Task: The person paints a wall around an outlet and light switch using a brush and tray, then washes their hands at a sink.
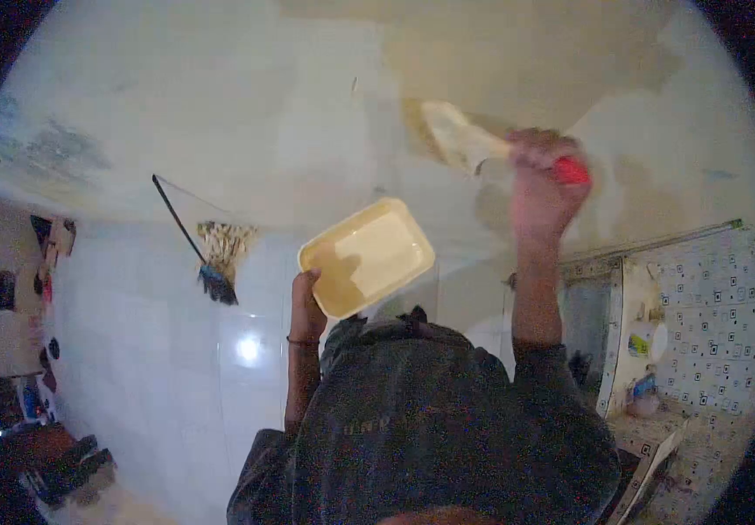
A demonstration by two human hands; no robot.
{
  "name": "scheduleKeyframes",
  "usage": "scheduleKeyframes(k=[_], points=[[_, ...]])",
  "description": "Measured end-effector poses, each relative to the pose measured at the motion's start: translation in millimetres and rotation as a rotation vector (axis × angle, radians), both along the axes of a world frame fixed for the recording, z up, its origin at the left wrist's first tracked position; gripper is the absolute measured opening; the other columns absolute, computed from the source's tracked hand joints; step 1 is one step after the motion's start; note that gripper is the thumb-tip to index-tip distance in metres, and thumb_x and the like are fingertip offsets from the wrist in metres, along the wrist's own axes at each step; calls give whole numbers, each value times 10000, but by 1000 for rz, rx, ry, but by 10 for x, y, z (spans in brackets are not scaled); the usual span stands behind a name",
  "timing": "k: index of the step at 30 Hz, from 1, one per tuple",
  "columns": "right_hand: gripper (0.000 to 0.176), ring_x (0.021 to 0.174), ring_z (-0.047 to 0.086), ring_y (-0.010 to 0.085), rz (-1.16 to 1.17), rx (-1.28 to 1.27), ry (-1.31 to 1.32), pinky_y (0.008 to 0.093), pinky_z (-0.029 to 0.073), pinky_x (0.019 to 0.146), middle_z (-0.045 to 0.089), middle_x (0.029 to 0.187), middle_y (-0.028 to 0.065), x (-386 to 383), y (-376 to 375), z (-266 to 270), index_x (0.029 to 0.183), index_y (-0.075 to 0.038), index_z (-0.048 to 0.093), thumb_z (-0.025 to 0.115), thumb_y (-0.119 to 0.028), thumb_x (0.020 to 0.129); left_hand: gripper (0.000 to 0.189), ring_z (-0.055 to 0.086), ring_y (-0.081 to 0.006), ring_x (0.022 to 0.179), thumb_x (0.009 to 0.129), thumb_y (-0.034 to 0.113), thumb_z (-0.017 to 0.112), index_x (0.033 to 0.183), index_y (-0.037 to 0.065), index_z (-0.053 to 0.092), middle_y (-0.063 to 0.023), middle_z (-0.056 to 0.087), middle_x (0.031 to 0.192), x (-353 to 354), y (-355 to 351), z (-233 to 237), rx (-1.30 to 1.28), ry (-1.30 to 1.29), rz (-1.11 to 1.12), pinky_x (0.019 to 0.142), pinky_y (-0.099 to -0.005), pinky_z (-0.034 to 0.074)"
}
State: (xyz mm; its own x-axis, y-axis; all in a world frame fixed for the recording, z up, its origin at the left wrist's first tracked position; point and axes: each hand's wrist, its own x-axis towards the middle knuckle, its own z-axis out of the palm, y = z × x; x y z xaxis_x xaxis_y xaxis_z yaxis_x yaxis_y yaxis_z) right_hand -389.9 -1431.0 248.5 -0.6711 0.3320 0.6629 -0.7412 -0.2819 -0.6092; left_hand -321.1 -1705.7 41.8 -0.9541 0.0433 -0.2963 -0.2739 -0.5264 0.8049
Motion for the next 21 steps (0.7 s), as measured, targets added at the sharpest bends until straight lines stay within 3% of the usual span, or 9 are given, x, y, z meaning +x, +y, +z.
scheduleKeyframes(k=[1,2,4,8,10,15,17,21], points=[[191,685,522,228,7,-8,-32,383,461,707,511,705,80,74,15,54,688,-38,478,575,103,604,433,565,-206,890,793,283,452,1065,-53,486,-130,568,971,52,-25,-141,-145,74,-13,750,-313,467],[213,688,506,223,89,-95,-82,390,444,732,487,696,71,105,28,122,707,-41,466,561,115,597,433,565,-206,890,793,283,452,1065,-53,486,-130,568,971,22,38,63,-148,65,-13,750,-313,467],[273,700,470,216,225,-192,-177,409,399,784,444,691,61,150,18,151,747,-50,442,529,140,572,455,568,-211,887,782,289,469,1073,-61,473,-140,565,970,-5,191,447,-4,-16,20,747,-320,475],[266,713,476,220,263,-182,-407,386,409,762,446,690,62,204,-73,-41,741,-46,444,527,135,565,472,572,-214,879,772,286,485,1082,-69,458,-146,559,983,-73,247,348,73,-12,4,755,-316,474],[255,725,499,219,425,-173,-526,349,426,729,468,700,63,202,-84,-220,750,-46,454,529,127,578,481,573,-216,876,768,282,492,1090,-72,445,-143,553,995,-98,295,307,126,-45,-19,762,-317,473],[197,756,511,178,248,60,-672,356,427,770,496,774,47,189,-115,-470,788,-52,466,488,108,675,485,571,-209,874,766,287,498,1091,-69,443,-137,553,989,-91,407,329,122,-10,-93,752,-318,475],[120,723,556,149,46,355,-735,299,476,686,556,746,53,169,-26,-515,787,-25,512,596,-15,702,490,570,-206,873,763,289,505,1091,-69,442,-135,553,985,-103,426,309,120,0,-125,749,-319,475],[150,710,573,133,18,427,-900,279,506,609,573,753,54,199,117,-527,842,-14,537,613,-111,757,489,567,-202,872,761,290,507,1088,-69,445,-129,554,972,-127,469,373,99,-19,-89,755,-311,469]])
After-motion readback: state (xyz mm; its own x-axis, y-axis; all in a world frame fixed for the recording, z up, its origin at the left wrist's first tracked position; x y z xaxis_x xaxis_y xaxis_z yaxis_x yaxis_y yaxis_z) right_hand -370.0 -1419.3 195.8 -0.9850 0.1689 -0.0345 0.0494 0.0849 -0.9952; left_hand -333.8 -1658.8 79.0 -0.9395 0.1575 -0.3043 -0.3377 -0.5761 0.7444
